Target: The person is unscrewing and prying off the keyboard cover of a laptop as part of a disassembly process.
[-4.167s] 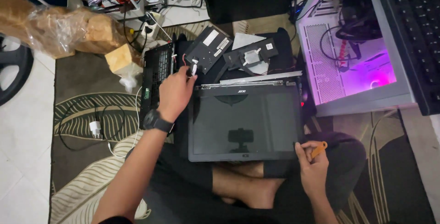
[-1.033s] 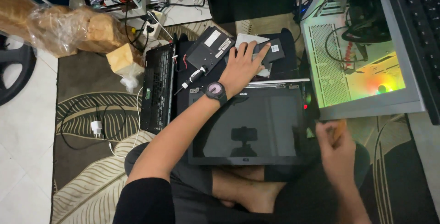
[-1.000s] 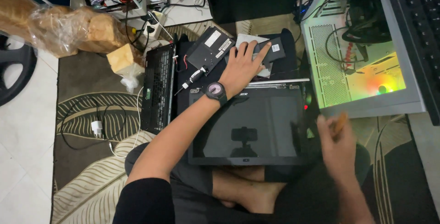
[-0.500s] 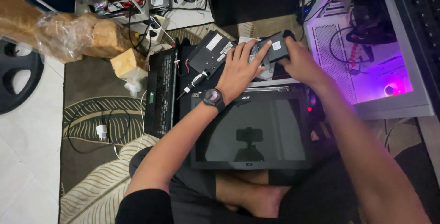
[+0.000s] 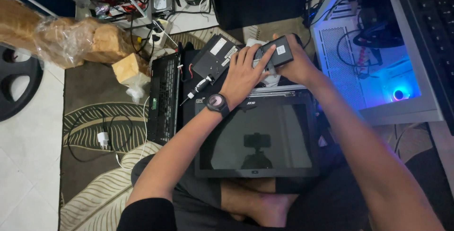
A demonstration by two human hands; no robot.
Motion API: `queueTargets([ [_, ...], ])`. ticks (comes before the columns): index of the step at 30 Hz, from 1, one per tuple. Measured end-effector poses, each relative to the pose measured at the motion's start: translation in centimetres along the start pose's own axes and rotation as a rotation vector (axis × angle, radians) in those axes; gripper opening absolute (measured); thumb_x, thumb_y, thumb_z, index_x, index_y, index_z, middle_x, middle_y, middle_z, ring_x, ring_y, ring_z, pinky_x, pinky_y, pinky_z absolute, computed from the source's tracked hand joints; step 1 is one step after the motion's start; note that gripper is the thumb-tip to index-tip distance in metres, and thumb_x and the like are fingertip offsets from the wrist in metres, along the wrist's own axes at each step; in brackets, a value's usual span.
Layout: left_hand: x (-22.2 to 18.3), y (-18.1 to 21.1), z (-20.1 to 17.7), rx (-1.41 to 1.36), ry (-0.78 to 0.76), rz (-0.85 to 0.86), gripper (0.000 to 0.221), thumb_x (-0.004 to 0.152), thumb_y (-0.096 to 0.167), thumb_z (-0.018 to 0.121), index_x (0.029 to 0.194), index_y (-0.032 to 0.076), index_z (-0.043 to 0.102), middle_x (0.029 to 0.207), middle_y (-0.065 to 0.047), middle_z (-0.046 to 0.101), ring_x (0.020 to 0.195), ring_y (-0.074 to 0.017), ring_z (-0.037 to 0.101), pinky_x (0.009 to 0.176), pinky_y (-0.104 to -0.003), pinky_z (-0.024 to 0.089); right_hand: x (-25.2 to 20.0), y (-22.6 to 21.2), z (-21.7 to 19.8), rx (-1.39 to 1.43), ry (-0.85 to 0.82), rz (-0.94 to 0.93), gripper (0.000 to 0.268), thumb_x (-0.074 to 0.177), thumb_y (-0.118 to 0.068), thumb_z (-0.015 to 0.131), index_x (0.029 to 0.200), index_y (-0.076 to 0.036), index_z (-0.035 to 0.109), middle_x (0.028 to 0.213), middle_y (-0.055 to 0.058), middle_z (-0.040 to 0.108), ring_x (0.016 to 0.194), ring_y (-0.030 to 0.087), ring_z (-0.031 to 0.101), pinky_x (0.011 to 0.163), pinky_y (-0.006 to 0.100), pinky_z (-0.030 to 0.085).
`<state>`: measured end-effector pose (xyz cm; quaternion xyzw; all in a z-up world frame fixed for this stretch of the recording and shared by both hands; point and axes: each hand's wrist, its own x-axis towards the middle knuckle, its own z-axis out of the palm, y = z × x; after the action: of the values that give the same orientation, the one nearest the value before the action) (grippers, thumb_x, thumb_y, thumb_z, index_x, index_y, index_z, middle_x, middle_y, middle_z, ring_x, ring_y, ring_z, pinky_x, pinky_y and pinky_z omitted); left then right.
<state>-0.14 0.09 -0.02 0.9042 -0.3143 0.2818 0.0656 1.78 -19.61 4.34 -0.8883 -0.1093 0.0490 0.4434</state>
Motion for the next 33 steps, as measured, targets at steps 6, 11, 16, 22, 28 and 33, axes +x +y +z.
queueTargets([
  [6,0.2,0.1,-0.1,0.009,-0.044,-0.004,0.088,0.102,0.042,0.079,0.164,0.021,0.021,0.146,-0.019,0.047,0.130,-0.0360,0.054,0.103,-0.049,0.050,0.5,2.5,-1.7,0.134,0.097,-0.267,0.037,0.096,-0.001,0.071,0.121,-0.008,0.044,0.113,0.011,0.054,0.102,0.024,0.060,0.083,0.035,0.056],
  [11,0.1,0.3,0.4,0.042,-0.008,-0.009,0.088,0.102,0.042,0.080,0.164,0.021,0.022,0.144,-0.020,0.050,0.128,-0.0364,0.055,0.101,-0.050,0.051,-0.2,9.0,-2.3,-0.036,0.384,-0.179,0.068,0.101,-0.002,0.071,0.149,-0.004,0.023,0.147,0.022,0.020,0.135,0.038,0.045,0.103,0.045,0.056],
  [16,0.5,0.4,1.1,0.043,-0.022,-0.026,0.080,0.105,0.040,0.076,0.163,0.021,0.025,0.143,-0.021,0.051,0.128,-0.0378,0.054,0.099,-0.051,0.051,-4.9,1.0,-5.6,-0.413,0.716,-0.397,0.066,0.115,-0.058,0.026,0.123,0.004,0.049,0.126,0.023,0.041,0.107,0.031,0.051,0.074,0.037,0.050],
  [22,2.0,0.3,2.7,0.095,-0.166,-0.027,0.067,0.107,0.047,0.063,0.160,0.021,0.031,0.140,-0.020,0.054,0.123,-0.0350,0.054,0.092,-0.048,0.051,-14.1,-8.6,-6.4,-0.152,0.707,-0.002,0.055,0.093,0.014,0.076,0.125,-0.006,0.036,0.131,0.016,0.036,0.125,0.032,0.046,0.084,0.041,0.065],
  [28,2.3,1.0,4.9,0.067,-0.242,0.063,0.063,0.105,0.045,0.062,0.158,0.021,0.038,0.135,-0.021,0.054,0.114,-0.0384,0.052,0.082,-0.054,0.050,-23.0,-4.1,-2.6,0.369,0.643,0.400,0.042,0.095,-0.007,0.074,0.100,-0.016,0.034,0.099,0.000,0.036,0.092,0.013,0.046,0.086,0.028,0.051],
  [33,2.1,1.6,4.4,0.053,-0.256,0.049,0.064,0.098,0.042,0.071,0.153,0.021,0.046,0.133,-0.020,0.055,0.113,-0.0382,0.053,0.081,-0.052,0.049,-29.2,-2.7,-0.6,0.801,0.669,0.574,0.042,0.087,0.003,0.068,0.120,-0.008,0.043,0.115,0.015,0.058,0.111,0.028,0.066,0.088,0.037,0.058],
])
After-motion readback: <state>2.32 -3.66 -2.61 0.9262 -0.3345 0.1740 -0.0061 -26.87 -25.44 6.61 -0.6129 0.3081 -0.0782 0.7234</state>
